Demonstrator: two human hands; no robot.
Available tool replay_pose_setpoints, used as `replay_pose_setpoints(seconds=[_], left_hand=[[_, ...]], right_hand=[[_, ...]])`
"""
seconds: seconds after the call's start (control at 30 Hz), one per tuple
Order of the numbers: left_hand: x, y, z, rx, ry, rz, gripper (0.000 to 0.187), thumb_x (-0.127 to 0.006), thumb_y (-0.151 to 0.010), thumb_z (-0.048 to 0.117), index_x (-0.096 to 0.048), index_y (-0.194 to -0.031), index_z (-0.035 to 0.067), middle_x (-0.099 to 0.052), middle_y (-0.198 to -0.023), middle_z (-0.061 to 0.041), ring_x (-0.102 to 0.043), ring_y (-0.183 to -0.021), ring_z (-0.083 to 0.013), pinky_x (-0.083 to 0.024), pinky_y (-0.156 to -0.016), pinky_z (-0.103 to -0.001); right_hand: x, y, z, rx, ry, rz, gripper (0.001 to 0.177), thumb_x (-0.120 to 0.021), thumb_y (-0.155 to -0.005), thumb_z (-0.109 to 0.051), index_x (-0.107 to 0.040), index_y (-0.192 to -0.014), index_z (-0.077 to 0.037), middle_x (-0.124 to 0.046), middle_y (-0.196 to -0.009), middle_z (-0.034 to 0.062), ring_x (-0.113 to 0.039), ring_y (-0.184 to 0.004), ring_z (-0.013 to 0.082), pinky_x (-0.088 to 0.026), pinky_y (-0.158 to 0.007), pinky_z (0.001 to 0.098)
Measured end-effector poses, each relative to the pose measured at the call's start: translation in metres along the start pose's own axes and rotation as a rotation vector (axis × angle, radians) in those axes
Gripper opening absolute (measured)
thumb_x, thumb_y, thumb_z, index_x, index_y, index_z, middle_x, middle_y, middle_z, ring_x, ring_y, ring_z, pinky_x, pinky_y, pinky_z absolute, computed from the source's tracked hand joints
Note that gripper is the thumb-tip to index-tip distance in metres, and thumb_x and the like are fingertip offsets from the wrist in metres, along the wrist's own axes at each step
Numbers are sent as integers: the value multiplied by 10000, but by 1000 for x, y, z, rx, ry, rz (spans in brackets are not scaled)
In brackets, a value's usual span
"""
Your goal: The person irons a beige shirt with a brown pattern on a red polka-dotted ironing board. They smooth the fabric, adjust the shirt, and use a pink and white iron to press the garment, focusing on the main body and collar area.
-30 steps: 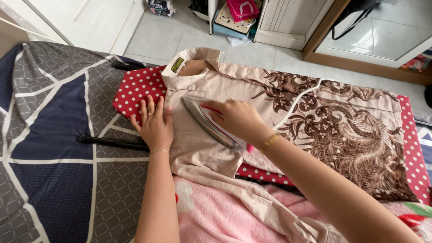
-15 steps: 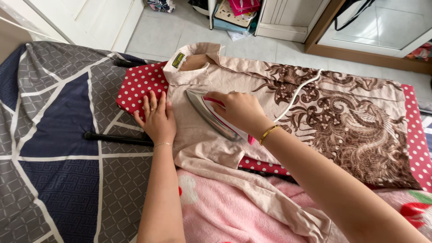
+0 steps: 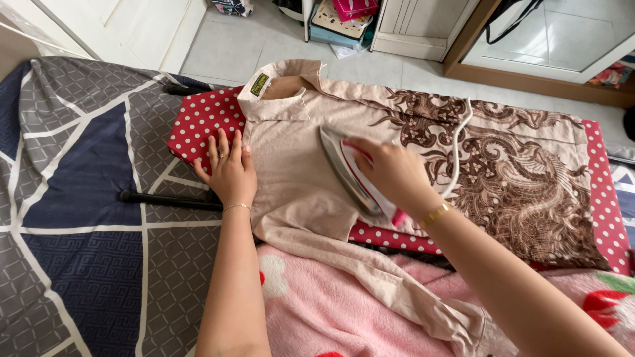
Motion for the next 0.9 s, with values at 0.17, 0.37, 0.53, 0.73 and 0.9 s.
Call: replay_pose_setpoints(seconds=[0.17,0.37,0.53,0.73,0.9], left_hand=[[2,-1,0,19,14,-14,427,-459,-1076,366,-575,-1478,282,-402,-1643,-36,-276,-1540,-257,-39,-1186,-632],[9,-3,5,34,39,-31,418,-462,-1075,348,-579,-1470,277,-403,-1637,-37,-262,-1542,-253,-22,-1190,-640],[28,1,51,113,-112,52,446,-501,-1025,297,-558,-1457,201,-335,-1646,-143,-237,-1548,-337,-12,-1155,-691],[0,51,128,-200,131,-97,512,-409,-1058,309,-441,-1552,179,-330,-1670,-89,-266,-1550,-283,-101,-1236,-528],[-7,57,126,-152,-66,-69,536,-394,-1037,389,-462,-1551,253,-354,-1661,-33,-270,-1547,-214,-98,-1250,-543]], right_hand=[[-5,-14,4,79,45,199,300,-552,-1032,-394,-684,-1290,-314,-701,-665,99,-630,-489,262,-500,-435,403],[-6,45,8,-85,-9,-52,372,-497,-1019,-402,-604,-1371,-357,-649,-605,70,-611,-401,210,-509,-363,365],[0,55,3,-73,34,34,352,-514,-1016,-410,-639,-1341,-357,-663,-584,73,-618,-430,201,-495,-413,371],[4,54,-2,-122,21,55,337,-526,-1005,-419,-642,-1321,-390,-699,-682,97,-681,-542,236,-532,-479,391],[-1,49,1,-148,28,79,339,-524,-1005,-405,-648,-1320,-374,-709,-741,123,-698,-583,261,-547,-503,400]])
Point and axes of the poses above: each hand's wrist, its own y-axis away from the middle knuckle, its own x-axis out of the back of the hand, z = x × y, the point moved 2 cm from there along -y, towards the middle knuckle
